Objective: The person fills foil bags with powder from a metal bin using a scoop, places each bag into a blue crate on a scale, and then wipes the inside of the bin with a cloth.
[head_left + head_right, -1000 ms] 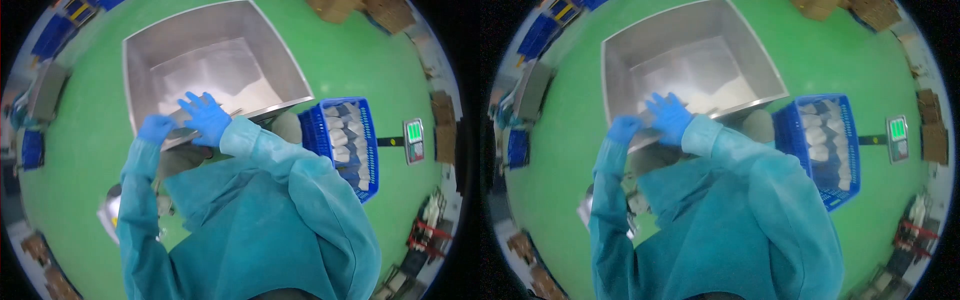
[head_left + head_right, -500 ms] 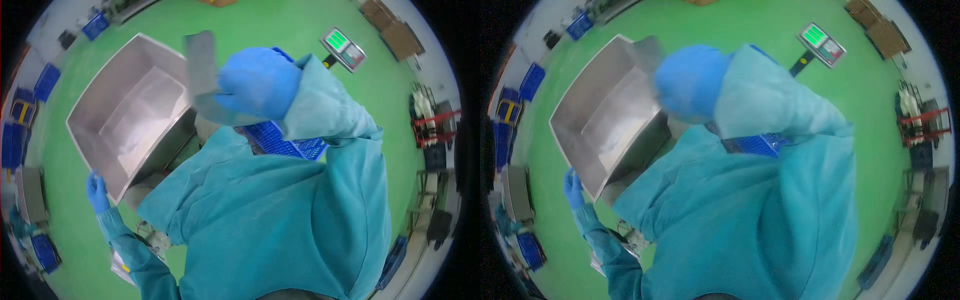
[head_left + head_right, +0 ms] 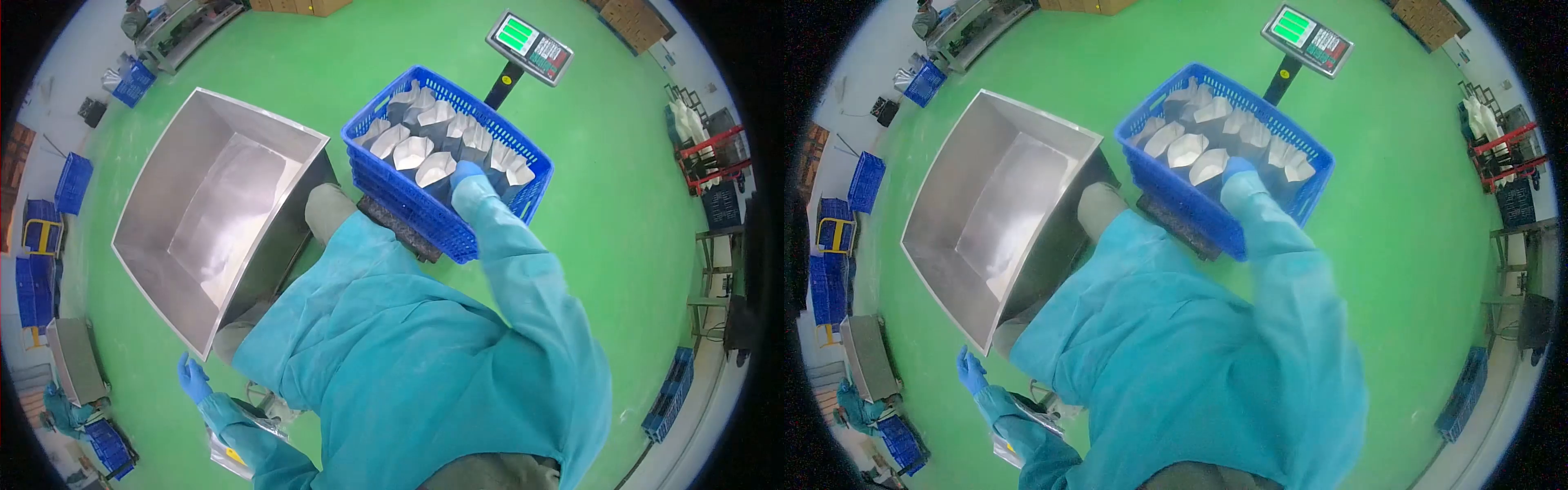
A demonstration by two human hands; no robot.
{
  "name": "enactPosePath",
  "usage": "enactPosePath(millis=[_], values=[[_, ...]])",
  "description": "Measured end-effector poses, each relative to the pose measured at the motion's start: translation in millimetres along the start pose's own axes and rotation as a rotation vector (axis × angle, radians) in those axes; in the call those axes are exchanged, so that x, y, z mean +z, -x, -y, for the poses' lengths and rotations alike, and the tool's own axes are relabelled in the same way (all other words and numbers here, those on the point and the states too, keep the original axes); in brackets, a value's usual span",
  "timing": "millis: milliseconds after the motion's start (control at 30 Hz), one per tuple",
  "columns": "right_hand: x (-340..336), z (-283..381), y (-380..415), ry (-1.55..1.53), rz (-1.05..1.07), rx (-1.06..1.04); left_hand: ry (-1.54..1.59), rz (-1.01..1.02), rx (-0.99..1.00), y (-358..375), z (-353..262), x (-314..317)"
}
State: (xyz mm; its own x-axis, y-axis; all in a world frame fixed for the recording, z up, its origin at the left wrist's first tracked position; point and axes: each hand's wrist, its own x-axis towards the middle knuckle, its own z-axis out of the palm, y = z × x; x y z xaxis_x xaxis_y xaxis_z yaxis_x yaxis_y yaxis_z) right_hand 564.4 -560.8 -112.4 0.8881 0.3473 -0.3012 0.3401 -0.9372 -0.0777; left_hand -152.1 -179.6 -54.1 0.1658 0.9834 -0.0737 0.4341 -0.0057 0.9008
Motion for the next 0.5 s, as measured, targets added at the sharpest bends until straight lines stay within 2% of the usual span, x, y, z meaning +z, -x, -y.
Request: enactPosePath(millis=[33, 100, 200, 267, 400, 500], values=[[37, -6, -19, -0.011, 0.054, -0.018, -0.009, -0.012, -0.010, 5, -1, -6], [122, -9, -69, 0.559, 0.083, -0.270, -0.028, -0.046, -0.029, 13, -4, -13], [77, 10, -38, -0.009, 0.237, -0.058, -0.079, -0.093, -0.061, 36, -19, -30], [59, 15, -28, -0.031, 0.316, 0.042, -0.073, -0.112, -0.057, 43, -24, -32], [57, -23, -17, -0.020, 0.175, -0.011, -0.046, -0.131, -0.095, 45, -28, -24], [26, -51, 43, -0.103, 0.093, -0.098, -0.070, -0.113, -0.046, 43, -41, -1]])
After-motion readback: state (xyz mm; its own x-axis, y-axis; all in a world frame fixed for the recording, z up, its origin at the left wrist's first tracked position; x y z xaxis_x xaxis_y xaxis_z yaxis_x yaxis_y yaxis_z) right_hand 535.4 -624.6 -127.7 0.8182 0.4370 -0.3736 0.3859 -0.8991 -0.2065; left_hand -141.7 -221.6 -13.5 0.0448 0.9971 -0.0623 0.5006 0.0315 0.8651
